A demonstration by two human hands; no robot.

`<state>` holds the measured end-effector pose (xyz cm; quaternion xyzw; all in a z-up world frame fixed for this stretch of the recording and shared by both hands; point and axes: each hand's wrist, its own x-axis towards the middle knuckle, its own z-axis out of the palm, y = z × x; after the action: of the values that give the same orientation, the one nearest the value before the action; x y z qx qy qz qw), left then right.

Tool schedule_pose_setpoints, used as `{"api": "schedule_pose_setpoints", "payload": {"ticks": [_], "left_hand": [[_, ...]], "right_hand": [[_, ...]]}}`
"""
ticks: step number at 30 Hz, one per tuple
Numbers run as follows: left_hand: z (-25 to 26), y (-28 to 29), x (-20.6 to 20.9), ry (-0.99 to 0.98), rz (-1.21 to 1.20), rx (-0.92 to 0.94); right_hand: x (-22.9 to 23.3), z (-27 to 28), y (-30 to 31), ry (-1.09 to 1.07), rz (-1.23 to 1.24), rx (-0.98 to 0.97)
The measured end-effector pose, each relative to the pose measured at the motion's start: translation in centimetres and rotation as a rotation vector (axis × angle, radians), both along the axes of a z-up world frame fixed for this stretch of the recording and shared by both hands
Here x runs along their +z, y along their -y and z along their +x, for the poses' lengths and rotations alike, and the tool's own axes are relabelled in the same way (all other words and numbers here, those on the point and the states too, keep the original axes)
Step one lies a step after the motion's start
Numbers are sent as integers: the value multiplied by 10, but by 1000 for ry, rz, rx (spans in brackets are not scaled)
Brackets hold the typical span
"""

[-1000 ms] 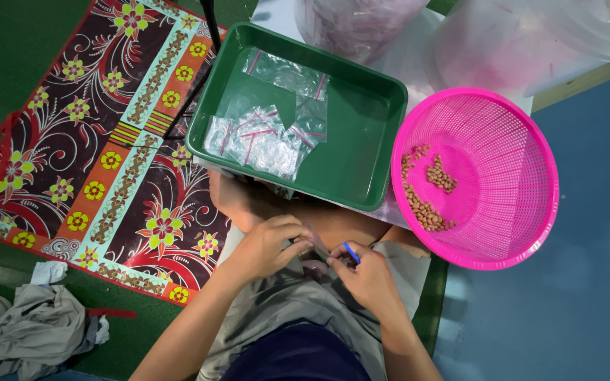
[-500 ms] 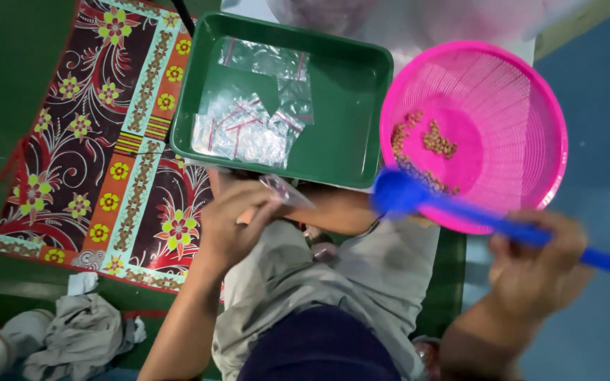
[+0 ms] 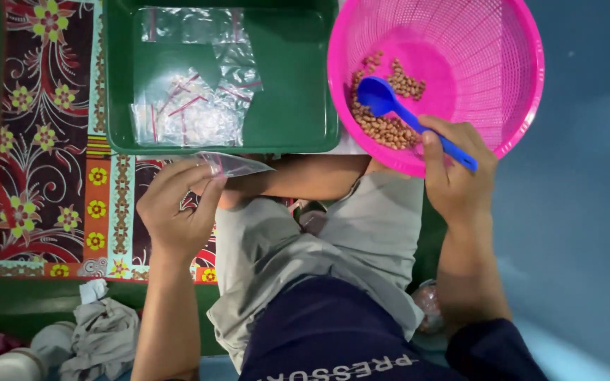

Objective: Packing small food pellets into individual plastic zip-lock bags using a spoon and sealing them manually.

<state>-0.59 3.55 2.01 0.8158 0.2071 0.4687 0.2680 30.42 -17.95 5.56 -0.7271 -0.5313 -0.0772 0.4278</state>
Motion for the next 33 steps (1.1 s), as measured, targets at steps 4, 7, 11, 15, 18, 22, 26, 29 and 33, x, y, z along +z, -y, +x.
{"api": "schedule_pose_setpoints", "payload": {"ticks": [4, 7, 11, 15, 18, 22, 26, 29, 33], "left_hand": [[15, 4, 13, -15, 11, -30], [23, 3, 16, -6, 38, -37], [36, -1, 22, -46, 81, -52], [52, -10, 20, -71, 123, -39], [65, -14, 20, -104, 96, -26], [83, -13, 20, -83, 127, 25], [93, -5, 29, -238, -41, 55], [94, -3, 39, -343, -210, 35], [90, -8, 45, -408, -281, 6]], "right_hand": [[-3, 6, 3, -9, 26, 3], [2, 7, 2, -66, 65, -17], [6, 8, 2, -124, 138, -49], [11, 7, 1, -134, 157, -93], [14, 4, 0, -150, 187, -106], [8, -2, -6, -215, 262, -55], [10, -25, -21, -382, 364, -28], [10, -47, -36, -336, 364, 29], [16, -62, -51, -99, 305, 265]]}}
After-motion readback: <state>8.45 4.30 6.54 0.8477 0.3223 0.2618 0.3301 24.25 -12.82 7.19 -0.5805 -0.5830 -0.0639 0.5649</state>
